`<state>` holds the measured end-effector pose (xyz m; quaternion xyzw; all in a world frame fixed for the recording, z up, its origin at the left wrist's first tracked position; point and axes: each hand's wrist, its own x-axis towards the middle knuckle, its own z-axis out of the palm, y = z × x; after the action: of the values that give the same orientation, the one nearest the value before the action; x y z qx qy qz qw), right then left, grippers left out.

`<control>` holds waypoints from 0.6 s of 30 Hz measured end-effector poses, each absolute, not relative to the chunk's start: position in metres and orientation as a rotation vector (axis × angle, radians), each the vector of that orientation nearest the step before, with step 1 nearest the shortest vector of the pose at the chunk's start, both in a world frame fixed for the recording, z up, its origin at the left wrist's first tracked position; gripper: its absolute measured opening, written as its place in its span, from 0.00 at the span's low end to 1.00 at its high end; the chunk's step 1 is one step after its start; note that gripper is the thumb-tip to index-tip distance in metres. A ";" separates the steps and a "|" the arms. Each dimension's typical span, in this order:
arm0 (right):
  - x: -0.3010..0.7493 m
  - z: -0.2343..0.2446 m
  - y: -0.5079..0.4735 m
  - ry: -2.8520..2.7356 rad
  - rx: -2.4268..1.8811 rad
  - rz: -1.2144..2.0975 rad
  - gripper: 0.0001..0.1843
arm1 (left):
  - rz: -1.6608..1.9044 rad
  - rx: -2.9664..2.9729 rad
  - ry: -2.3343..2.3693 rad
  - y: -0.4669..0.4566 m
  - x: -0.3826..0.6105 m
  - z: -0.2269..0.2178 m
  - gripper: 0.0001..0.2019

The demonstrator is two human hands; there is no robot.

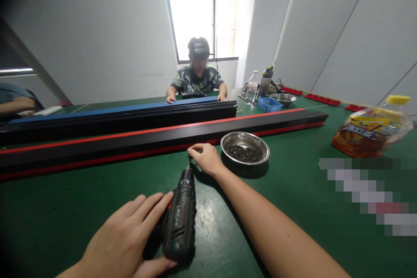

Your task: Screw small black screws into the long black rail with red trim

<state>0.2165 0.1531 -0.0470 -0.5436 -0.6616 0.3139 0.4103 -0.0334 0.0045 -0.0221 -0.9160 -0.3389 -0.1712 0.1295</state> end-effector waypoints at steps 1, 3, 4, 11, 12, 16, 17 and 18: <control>0.216 -0.047 0.153 -1.666 -1.373 0.787 0.15 | -0.490 -2.676 -0.995 0.004 -0.034 -0.022 0.47; 0.216 -0.046 0.152 -1.659 -1.387 0.782 0.15 | -0.453 -2.718 -1.019 0.003 -0.034 -0.020 0.47; 0.217 -0.045 0.152 -1.653 -1.393 0.778 0.15 | -0.434 -2.740 -1.039 0.003 -0.033 -0.019 0.47; 0.217 -0.042 0.149 -1.625 -1.462 0.702 0.15 | -0.295 -2.830 -1.198 -0.001 -0.029 -0.007 0.46; 0.217 -0.042 0.149 -1.613 -1.474 0.682 0.15 | -0.274 -2.835 -1.213 -0.002 -0.028 -0.004 0.46; 0.218 -0.042 0.148 -1.596 -1.492 0.649 0.15 | -0.162 -2.844 -1.302 -0.007 -0.023 0.004 0.47; 0.218 -0.042 0.148 -1.606 -1.495 0.644 0.14 | -0.136 -2.836 -1.335 -0.009 -0.021 0.006 0.46; 0.219 -0.041 0.147 -1.618 -1.497 0.636 0.14 | -0.117 -2.822 -1.370 -0.010 -0.019 0.007 0.46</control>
<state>0.2186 0.1473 -0.0415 -0.5948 -0.6429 0.2525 0.4113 -0.0189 -0.0098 0.0074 -0.8990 -0.4363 -0.0374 0.0011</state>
